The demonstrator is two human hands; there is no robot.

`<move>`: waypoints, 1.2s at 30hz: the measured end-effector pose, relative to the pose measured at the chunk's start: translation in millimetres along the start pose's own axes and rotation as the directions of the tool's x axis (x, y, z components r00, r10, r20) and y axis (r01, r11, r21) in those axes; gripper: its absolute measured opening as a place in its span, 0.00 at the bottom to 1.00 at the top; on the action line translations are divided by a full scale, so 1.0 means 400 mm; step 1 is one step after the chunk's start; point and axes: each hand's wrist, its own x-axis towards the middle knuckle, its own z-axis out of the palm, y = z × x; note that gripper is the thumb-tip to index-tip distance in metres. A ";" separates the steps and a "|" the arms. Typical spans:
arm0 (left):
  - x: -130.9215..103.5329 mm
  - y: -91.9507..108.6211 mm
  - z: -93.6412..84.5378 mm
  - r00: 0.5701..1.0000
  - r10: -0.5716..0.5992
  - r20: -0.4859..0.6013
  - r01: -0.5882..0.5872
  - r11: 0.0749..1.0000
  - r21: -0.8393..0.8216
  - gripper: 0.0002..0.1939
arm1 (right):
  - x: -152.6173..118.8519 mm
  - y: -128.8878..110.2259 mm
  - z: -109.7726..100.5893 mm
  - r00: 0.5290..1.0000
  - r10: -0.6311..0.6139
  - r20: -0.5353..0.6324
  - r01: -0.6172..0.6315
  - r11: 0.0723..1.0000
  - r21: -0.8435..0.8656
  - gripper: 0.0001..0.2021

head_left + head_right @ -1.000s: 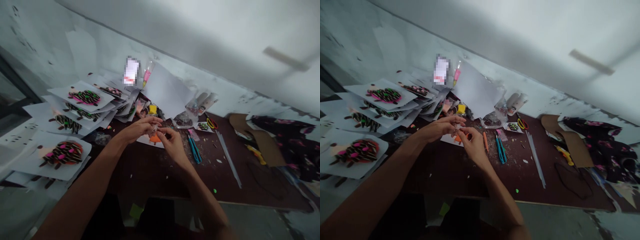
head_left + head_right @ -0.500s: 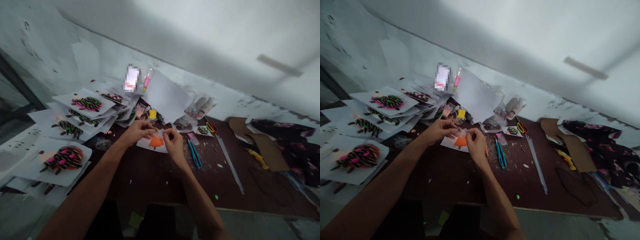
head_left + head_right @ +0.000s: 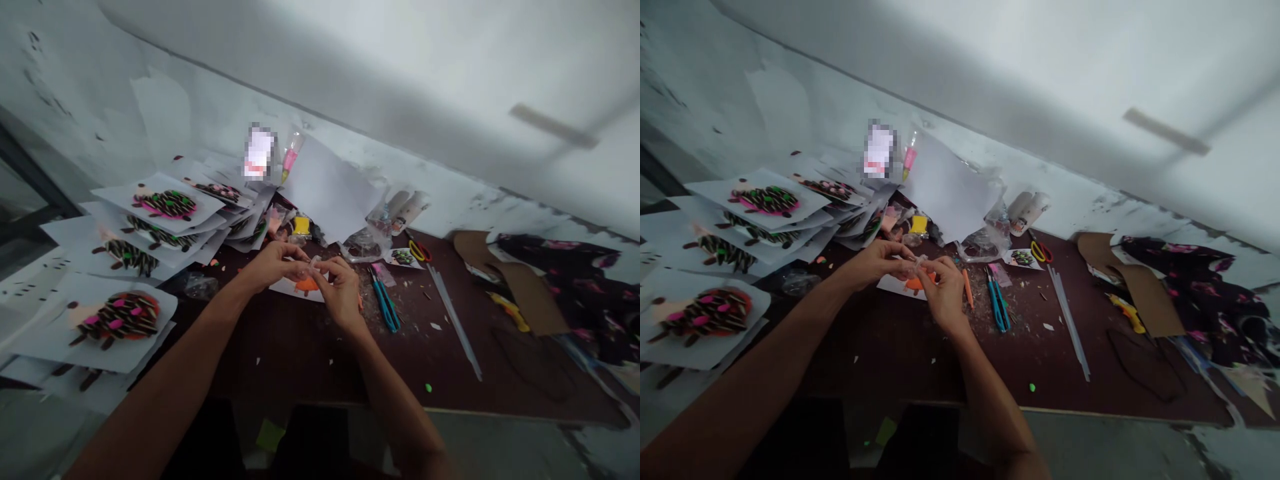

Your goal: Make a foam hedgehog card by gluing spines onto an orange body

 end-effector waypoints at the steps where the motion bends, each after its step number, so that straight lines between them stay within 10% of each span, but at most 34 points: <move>1: -0.001 0.001 0.000 1.000 0.000 0.000 0.000 1.000 0.017 0.07 | -0.001 0.000 0.000 1.000 -0.001 0.001 0.001 1.000 -0.001 0.06; 36: -0.013 0.019 0.006 0.998 0.041 0.056 -0.055 0.960 0.273 0.10 | -0.010 -0.004 0.022 1.000 -0.011 0.026 0.012 0.998 -0.058 0.06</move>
